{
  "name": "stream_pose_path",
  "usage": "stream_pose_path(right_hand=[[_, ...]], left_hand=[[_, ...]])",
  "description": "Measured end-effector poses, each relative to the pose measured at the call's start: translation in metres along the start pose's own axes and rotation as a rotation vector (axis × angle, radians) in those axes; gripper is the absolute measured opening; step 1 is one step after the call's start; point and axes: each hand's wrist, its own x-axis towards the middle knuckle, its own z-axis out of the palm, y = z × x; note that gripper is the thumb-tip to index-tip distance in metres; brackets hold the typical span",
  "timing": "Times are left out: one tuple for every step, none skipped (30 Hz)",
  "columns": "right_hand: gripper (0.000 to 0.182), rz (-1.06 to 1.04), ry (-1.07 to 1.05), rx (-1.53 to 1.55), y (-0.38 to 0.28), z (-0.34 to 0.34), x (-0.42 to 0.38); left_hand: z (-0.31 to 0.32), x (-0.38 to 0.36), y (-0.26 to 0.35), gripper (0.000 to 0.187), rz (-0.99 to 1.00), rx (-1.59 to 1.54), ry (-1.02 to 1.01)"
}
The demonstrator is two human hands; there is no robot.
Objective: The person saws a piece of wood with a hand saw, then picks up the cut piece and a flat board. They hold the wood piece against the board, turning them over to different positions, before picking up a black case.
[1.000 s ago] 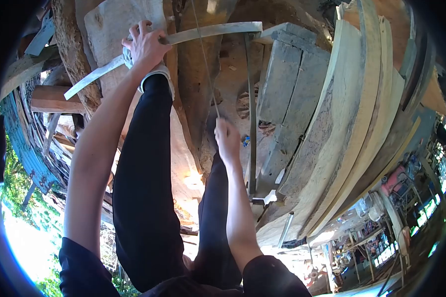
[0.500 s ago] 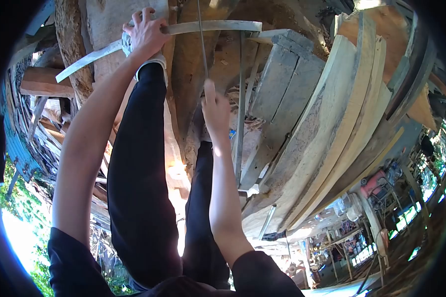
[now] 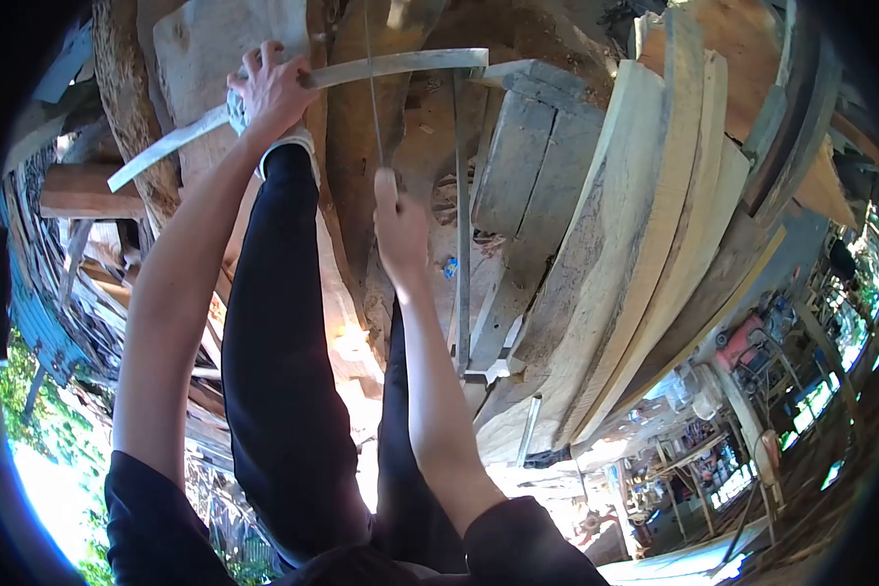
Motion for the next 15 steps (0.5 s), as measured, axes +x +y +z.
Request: stream_pose_path(right_hand=[[0.057, 0.010, 0.007, 0.006, 0.013, -0.006, -0.023], [0.057, 0.032, 0.017, 0.012, 0.022, -0.012, -0.049], [0.057, 0.030, 0.022, 0.018, 0.025, -0.021, -0.069], [0.064, 0.094, 0.018, -0.020, 0.025, -0.029, -0.082], [0.072, 0.165, 0.017, -0.057, 0.025, -0.032, -0.089], [0.072, 0.169, 0.020, -0.051, 0.021, -0.030, -0.081], [0.074, 0.136, 0.015, -0.147, 0.012, -0.026, -0.060], [0.076, 0.100, 0.007, -0.242, 0.003, -0.022, -0.035], [0.077, 0.075, -0.001, -0.217, -0.005, -0.012, -0.006], [0.079, 0.052, -0.007, -0.189, -0.010, -0.003, 0.011], [0.079, 0.054, -0.003, -0.177, -0.011, 0.002, 0.007], [0.079, 0.040, 0.032, -0.224, -0.013, 0.005, 0.003], [0.079, 0.024, 0.069, -0.272, -0.016, 0.006, -0.001], [0.078, 0.020, 0.051, -0.220, -0.004, 0.001, -0.017], [0.077, 0.012, 0.029, -0.170, 0.013, -0.007, -0.038]], left_hand=[[0.001, -0.001, -0.001, 0.032, -0.015, -0.001, -0.012], [0.002, -0.005, 0.001, 0.032, -0.004, 0.000, -0.017], [0.003, -0.006, 0.002, 0.032, -0.008, 0.001, -0.012], [0.001, -0.001, 0.001, 0.033, -0.015, 0.007, 0.001], [-0.001, 0.001, 0.000, 0.033, -0.009, 0.012, 0.005], [-0.002, 0.001, 0.000, 0.035, -0.019, 0.025, -0.021], [-0.002, 0.000, 0.003, 0.037, -0.026, 0.036, -0.047], [-0.004, 0.001, 0.005, 0.037, -0.019, 0.037, -0.047], [-0.006, 0.001, 0.005, 0.038, -0.030, 0.040, -0.065], [-0.007, 0.001, 0.006, 0.038, -0.038, 0.044, -0.084], [-0.007, 0.000, 0.005, 0.038, -0.026, 0.050, -0.085], [-0.006, 0.000, 0.004, 0.039, -0.028, 0.053, -0.085], [-0.005, 0.001, 0.004, 0.040, -0.029, 0.055, -0.082], [-0.003, -0.001, 0.006, 0.040, -0.023, 0.055, -0.084], [-0.002, -0.002, 0.006, 0.038, -0.026, 0.055, -0.064]])
